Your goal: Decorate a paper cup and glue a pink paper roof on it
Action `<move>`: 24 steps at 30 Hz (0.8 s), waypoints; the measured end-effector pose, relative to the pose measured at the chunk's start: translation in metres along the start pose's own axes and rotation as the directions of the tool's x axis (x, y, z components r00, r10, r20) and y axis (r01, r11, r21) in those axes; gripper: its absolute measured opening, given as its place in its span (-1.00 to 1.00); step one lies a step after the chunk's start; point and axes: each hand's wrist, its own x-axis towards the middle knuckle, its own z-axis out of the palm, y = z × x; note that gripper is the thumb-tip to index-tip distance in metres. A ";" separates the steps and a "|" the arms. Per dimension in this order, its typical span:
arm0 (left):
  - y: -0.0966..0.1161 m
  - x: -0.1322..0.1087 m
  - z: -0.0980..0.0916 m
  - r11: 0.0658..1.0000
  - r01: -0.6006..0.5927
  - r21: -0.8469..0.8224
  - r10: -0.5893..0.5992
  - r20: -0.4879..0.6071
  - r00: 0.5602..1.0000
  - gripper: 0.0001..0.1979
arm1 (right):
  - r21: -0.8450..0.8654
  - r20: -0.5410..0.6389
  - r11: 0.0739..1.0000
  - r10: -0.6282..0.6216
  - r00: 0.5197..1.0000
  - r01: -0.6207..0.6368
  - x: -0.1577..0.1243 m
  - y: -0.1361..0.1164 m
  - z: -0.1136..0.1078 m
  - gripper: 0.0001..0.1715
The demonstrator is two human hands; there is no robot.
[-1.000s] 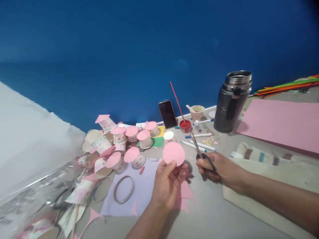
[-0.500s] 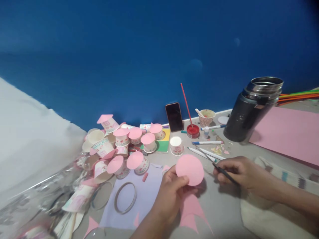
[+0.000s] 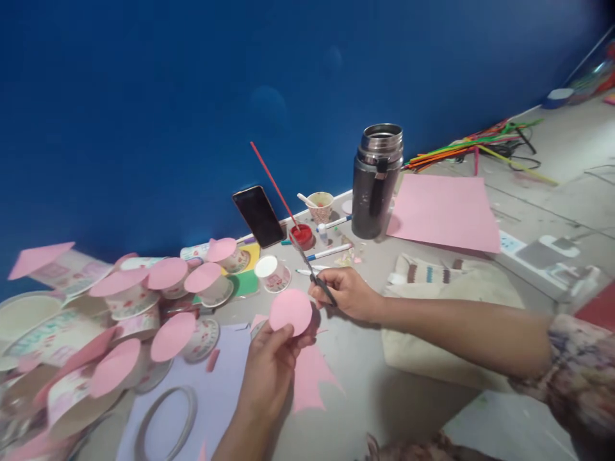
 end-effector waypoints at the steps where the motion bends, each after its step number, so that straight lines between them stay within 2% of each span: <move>1: -0.001 -0.001 0.000 1.000 -0.005 -0.003 0.005 0.015 1.000 -0.76 | -0.006 0.005 1.000 0.006 1.000 -0.006 -0.003 0.005 0.000 -0.47; 4: -0.003 -0.002 0.001 1.000 -0.015 -0.007 0.015 0.035 0.999 -0.78 | -0.032 0.037 0.999 -0.007 0.999 0.008 -0.008 0.002 -0.001 -0.52; 9: 0.005 -0.012 0.004 0.991 -0.058 -0.121 0.060 0.012 0.998 -0.71 | -0.129 0.051 0.990 -0.055 0.997 0.062 0.004 -0.036 -0.016 -0.68; 10: 0.007 -0.015 0.004 0.986 -0.062 -0.158 0.069 0.041 0.997 -0.67 | -0.167 0.051 0.985 -0.039 0.998 0.047 0.003 -0.042 -0.018 -0.69; 12: 0.010 -0.023 0.003 0.979 -0.049 -0.200 0.078 0.136 0.988 -0.58 | -0.318 0.138 0.946 0.107 0.985 -0.058 -0.004 -0.046 -0.018 -0.65; 13: 0.009 -0.027 0.002 0.978 -0.031 -0.207 0.074 0.203 0.976 -0.54 | -0.329 0.204 0.936 0.198 0.959 -0.123 -0.011 -0.044 -0.017 -0.66; 15: 0.006 -0.032 0.002 0.979 0.032 -0.200 0.043 0.359 0.932 -0.49 | -0.286 0.354 0.915 0.378 0.855 -0.286 -0.025 -0.034 -0.012 -0.65; 17: 0.002 -0.035 0.002 0.979 0.082 -0.188 0.018 0.480 0.877 -0.50 | -0.215 0.440 0.893 0.450 0.777 -0.395 -0.038 -0.019 -0.010 -0.64; 18: 0.000 -0.035 0.002 0.979 0.096 -0.182 0.012 0.514 0.858 -0.51 | -0.190 0.453 0.889 0.456 0.766 -0.417 -0.043 -0.013 -0.011 -0.61; 20: -0.001 -0.036 0.004 0.977 0.107 -0.187 0.009 0.531 0.847 -0.54 | -0.146 0.463 0.875 0.473 0.750 -0.462 -0.049 -0.003 -0.015 -0.50; 22: 0.000 -0.037 0.005 0.974 0.128 -0.186 -0.009 0.533 0.846 -0.50 | -0.102 0.546 0.882 0.437 0.715 -0.460 -0.050 0.002 -0.020 -0.42; 24: 0.000 -0.037 0.007 0.974 0.142 -0.175 -0.028 0.531 0.847 -0.44 | -0.114 0.553 0.893 0.421 0.719 -0.436 -0.050 0.003 -0.026 -0.40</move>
